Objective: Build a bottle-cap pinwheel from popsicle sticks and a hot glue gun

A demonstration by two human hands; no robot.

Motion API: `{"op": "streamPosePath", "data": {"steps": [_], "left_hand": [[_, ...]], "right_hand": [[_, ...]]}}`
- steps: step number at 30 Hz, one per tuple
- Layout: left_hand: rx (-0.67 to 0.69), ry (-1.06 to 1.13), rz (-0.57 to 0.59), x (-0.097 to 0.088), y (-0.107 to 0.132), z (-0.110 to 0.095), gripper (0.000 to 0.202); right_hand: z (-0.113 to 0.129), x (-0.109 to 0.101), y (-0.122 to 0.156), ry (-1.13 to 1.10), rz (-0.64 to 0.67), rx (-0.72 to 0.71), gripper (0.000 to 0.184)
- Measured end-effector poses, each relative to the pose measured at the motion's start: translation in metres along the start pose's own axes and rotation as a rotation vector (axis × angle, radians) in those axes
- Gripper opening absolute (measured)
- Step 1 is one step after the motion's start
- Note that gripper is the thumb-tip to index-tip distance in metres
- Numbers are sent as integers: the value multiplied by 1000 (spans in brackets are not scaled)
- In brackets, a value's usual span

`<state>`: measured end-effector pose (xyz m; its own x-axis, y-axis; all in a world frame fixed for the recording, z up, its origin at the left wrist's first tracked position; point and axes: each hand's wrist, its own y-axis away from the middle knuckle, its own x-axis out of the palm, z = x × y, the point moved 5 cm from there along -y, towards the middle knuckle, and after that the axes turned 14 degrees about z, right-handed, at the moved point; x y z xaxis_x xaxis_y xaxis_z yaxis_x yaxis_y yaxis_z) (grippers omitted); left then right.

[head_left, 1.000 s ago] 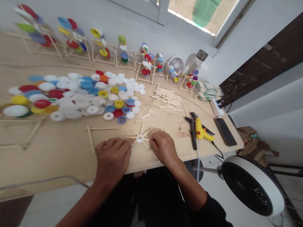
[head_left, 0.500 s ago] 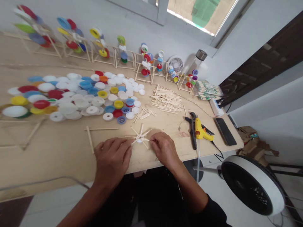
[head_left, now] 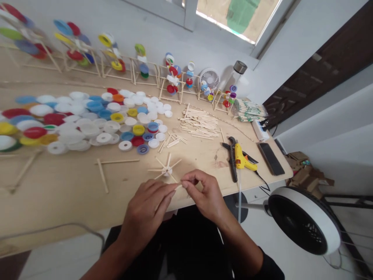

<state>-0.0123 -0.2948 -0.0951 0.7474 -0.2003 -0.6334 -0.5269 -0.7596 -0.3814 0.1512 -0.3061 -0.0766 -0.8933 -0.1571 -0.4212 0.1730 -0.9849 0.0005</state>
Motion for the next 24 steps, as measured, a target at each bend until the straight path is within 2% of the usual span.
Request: {"op": "streamPosePath", "data": {"steps": [2,4,7,8,9,12,15,21,24], "left_hand": [[-161,177,27,2,1,7,17],[-385,337,42,5,5,17,13],[-700,584,56,11,15,30,19],[-766,667,53,14,18,32,22],[-812,748,47,17,20,32,26],[-874,974,7,24,20,29,32],[-895,1170,-23,29,17,22,37],[-924,1339,-50,31,16,21,39],[-916,1353,-55,31,14,22,38]], "right_hand": [[-5,-18,5,48,-81,-4,14],[-16,-49,14,170,-220,20,16],[-39,-105,36,504,-439,97,19],[-46,-121,43,642,-487,113,20],[-54,-134,48,768,-480,137,23],[-81,-159,59,1030,-405,220,34],[-102,-165,60,1145,-317,249,44],[-119,-167,49,1196,-234,239,47],[-121,-176,45,1111,-204,213,42]]}}
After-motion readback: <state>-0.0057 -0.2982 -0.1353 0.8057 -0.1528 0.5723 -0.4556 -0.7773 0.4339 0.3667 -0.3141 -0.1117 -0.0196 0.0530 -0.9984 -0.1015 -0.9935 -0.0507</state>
